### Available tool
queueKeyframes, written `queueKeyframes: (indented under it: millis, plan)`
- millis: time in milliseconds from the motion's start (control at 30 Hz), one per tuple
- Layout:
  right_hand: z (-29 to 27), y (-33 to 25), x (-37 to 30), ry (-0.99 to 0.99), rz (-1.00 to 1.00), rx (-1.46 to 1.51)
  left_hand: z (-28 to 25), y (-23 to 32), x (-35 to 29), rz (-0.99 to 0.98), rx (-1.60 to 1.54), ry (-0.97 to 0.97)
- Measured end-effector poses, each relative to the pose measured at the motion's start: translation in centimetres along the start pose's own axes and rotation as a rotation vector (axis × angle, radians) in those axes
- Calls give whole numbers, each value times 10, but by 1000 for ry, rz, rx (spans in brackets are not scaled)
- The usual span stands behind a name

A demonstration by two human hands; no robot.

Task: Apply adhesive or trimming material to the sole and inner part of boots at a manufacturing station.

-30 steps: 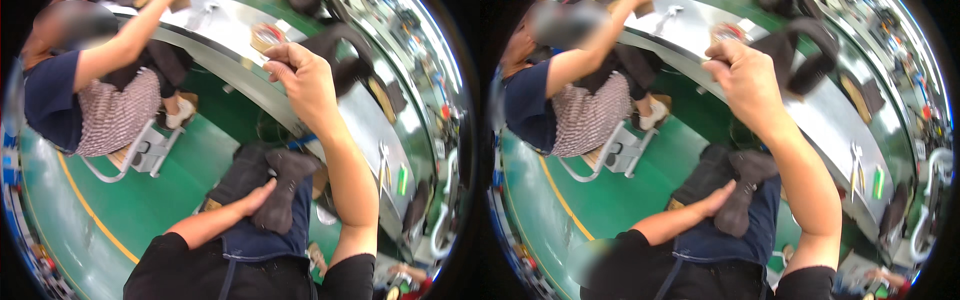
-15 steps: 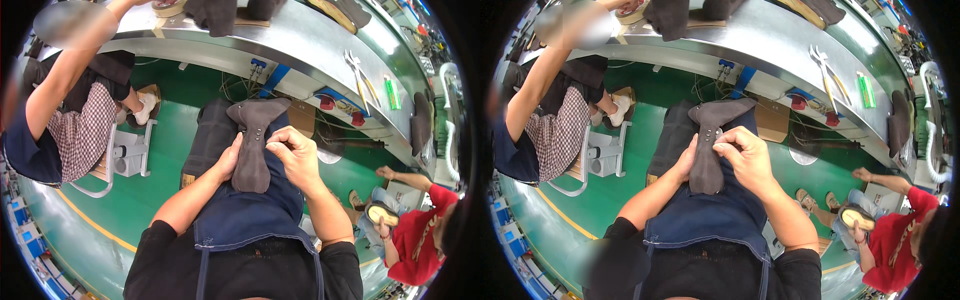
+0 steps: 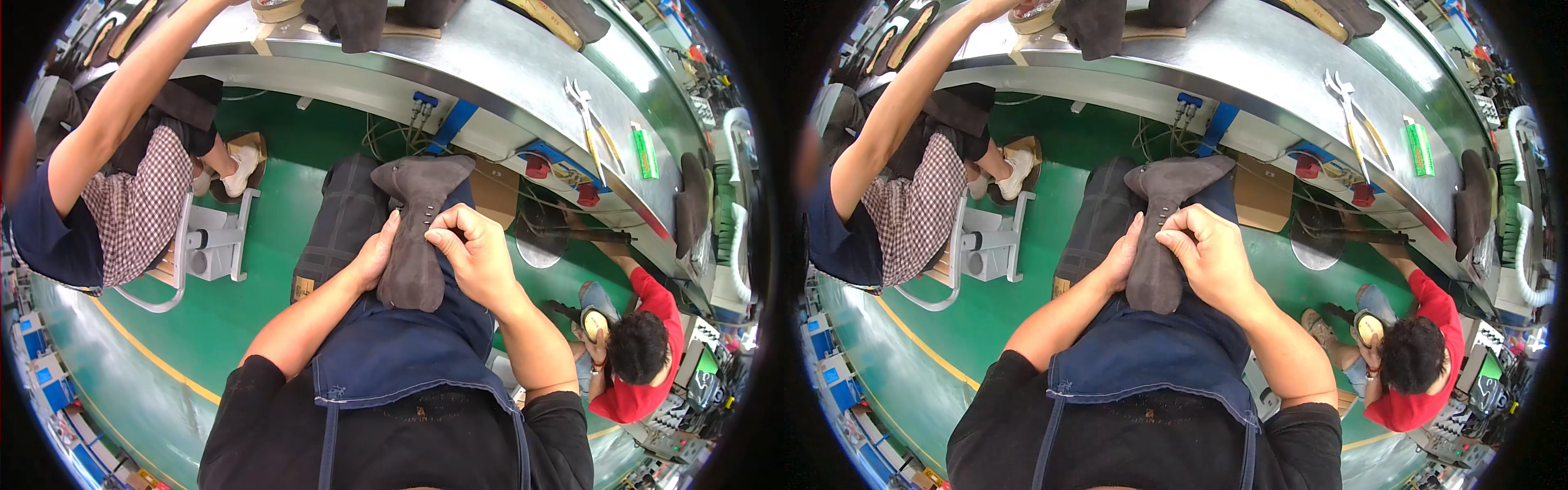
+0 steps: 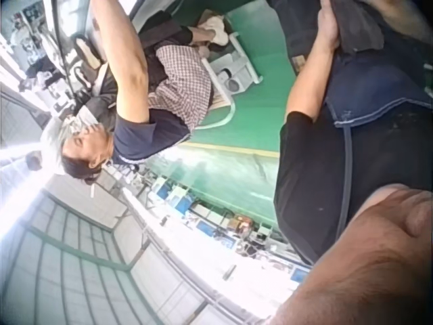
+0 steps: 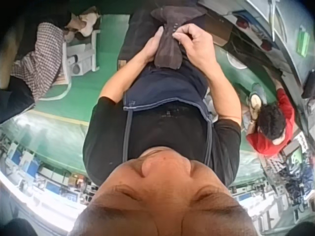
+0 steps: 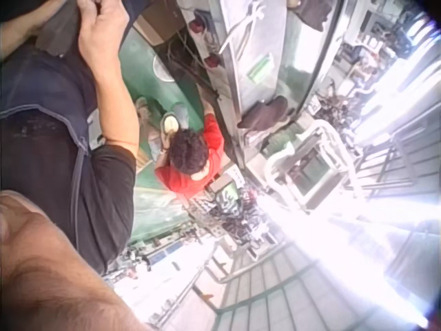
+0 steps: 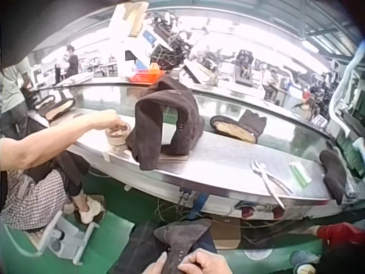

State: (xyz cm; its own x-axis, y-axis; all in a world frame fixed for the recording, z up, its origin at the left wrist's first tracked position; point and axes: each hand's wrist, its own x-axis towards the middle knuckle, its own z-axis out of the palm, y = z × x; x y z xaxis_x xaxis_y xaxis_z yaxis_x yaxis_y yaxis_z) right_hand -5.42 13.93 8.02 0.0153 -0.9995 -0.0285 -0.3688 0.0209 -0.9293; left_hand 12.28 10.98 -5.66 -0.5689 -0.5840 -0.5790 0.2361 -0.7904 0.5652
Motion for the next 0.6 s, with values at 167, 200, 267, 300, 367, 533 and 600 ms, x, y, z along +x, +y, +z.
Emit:
queueKeyframes:
  millis: [167,200,267,300,367,533,600]
  plan:
    - [-3,-6,7,-6,-311,-368,-2,-3,5,-10,0,-1]
    - [-4,-6,9,-5,-390,-411,-1,-3,6,5,-2,-11]
    - [-4,-5,11,6,-460,-460,-3,-4,8,-14,17,-11]
    - [-4,-2,14,-35,-477,-476,-4,-3,8,-27,36,-7]
    - [-9,-2,16,-56,-493,-510,3,1,5,-27,52,2]
    - [-17,-15,22,-229,-439,-528,10,6,-4,-52,97,53]
    - [-20,-25,24,-245,-422,-552,11,6,-4,-51,101,52]
